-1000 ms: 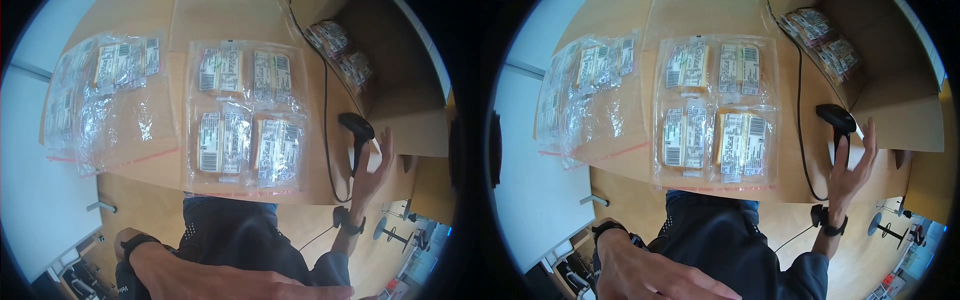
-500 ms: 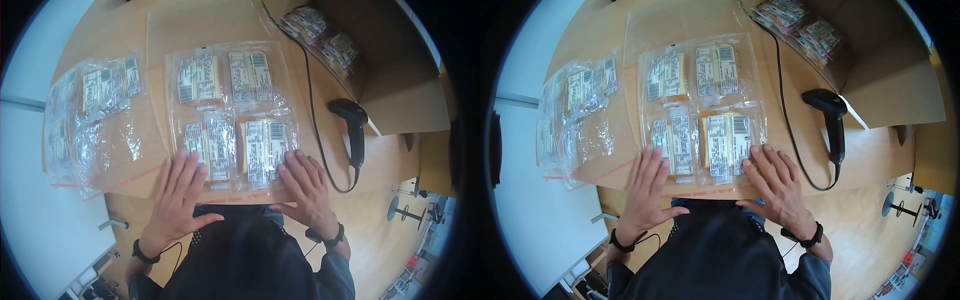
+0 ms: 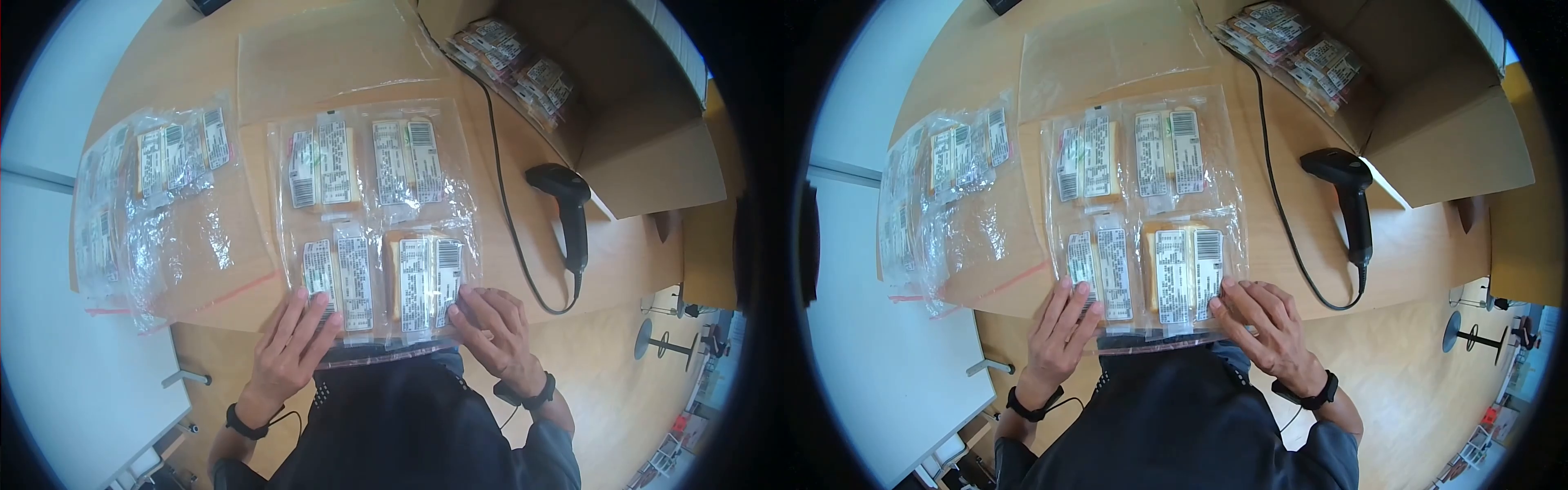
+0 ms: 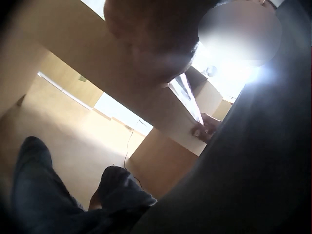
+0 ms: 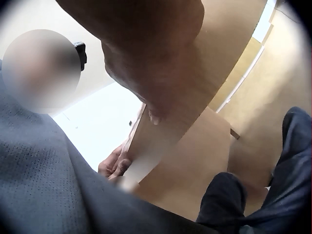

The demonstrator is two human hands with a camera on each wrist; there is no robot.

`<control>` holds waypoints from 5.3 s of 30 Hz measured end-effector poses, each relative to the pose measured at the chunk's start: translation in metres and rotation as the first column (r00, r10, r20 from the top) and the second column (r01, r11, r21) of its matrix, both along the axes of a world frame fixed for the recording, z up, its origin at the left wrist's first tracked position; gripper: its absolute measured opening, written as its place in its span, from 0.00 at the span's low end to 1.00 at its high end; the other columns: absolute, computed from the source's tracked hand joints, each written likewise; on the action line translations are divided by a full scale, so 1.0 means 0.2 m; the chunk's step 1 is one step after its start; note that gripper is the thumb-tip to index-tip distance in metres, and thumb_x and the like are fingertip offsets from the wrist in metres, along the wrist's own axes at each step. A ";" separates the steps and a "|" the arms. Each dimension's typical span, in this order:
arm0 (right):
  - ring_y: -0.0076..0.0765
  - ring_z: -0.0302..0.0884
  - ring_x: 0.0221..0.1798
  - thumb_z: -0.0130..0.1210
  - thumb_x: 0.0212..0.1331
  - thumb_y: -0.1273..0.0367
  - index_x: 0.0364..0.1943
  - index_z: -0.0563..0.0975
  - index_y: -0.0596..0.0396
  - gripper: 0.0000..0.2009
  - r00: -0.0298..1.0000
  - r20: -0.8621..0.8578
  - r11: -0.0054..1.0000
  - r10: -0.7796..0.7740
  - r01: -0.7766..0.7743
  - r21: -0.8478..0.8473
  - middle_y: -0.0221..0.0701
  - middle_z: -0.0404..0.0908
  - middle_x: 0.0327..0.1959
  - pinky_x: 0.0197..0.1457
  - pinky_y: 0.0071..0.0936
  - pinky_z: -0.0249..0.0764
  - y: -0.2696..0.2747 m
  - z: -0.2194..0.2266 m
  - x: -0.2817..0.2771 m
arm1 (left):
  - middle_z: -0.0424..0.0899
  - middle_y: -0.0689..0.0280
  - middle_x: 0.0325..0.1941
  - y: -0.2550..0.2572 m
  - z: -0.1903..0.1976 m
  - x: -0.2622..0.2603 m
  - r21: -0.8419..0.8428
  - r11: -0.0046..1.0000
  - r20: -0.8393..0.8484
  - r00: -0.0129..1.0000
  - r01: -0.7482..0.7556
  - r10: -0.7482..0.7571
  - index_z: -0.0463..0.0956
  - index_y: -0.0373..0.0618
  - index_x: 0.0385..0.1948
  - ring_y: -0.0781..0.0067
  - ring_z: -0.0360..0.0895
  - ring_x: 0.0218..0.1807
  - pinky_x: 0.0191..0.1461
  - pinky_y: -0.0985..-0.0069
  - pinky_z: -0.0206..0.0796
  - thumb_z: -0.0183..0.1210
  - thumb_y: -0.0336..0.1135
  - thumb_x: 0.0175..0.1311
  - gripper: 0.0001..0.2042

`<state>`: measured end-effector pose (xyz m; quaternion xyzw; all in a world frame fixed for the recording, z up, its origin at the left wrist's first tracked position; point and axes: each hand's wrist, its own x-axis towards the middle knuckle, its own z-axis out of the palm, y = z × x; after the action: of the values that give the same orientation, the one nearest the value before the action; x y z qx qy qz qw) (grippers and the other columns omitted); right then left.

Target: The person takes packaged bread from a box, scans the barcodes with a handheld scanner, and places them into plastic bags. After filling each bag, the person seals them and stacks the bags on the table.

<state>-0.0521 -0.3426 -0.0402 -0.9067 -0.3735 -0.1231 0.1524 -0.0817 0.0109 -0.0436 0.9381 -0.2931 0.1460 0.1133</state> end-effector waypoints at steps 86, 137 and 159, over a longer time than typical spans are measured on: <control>0.31 0.81 0.47 0.64 0.54 0.70 0.51 0.83 0.55 0.18 0.955 -0.021 0.945 0.295 -0.288 0.152 0.32 0.84 0.58 0.46 0.27 0.73 0.07 0.09 0.06 | 0.78 0.54 0.70 -0.08 -0.01 -0.01 -0.649 0.498 -0.663 0.106 -0.576 -0.741 0.65 0.35 0.72 0.62 0.74 0.72 0.75 0.65 0.64 0.53 0.54 0.78 0.33; 0.22 0.72 0.35 0.68 0.61 0.65 0.46 0.81 0.65 0.17 0.798 -0.574 0.974 -0.184 0.225 0.000 0.30 0.80 0.30 0.41 0.29 0.72 0.21 0.39 1.11 | 0.87 0.58 0.43 -0.19 0.13 0.01 -0.593 0.164 -0.748 0.465 -0.788 -0.473 0.79 0.24 0.54 0.73 0.87 0.43 0.48 0.75 0.84 0.54 0.40 0.81 0.21; 0.42 0.82 0.33 0.69 0.56 0.56 0.40 0.84 0.63 0.21 0.756 -0.165 0.749 0.633 -0.545 0.377 0.41 0.86 0.34 0.38 0.39 0.74 2.65 0.58 1.78 | 0.85 0.63 0.43 1.44 0.61 0.11 -0.612 -0.102 -0.777 0.574 -0.784 0.259 0.74 0.31 0.59 0.75 0.85 0.39 0.43 0.76 0.84 0.61 0.38 0.76 0.20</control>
<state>0.3029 0.1868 0.0768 -0.7129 -0.5934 0.0065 0.3736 -0.0602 0.2989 0.0789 0.6773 0.3128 0.1215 0.6548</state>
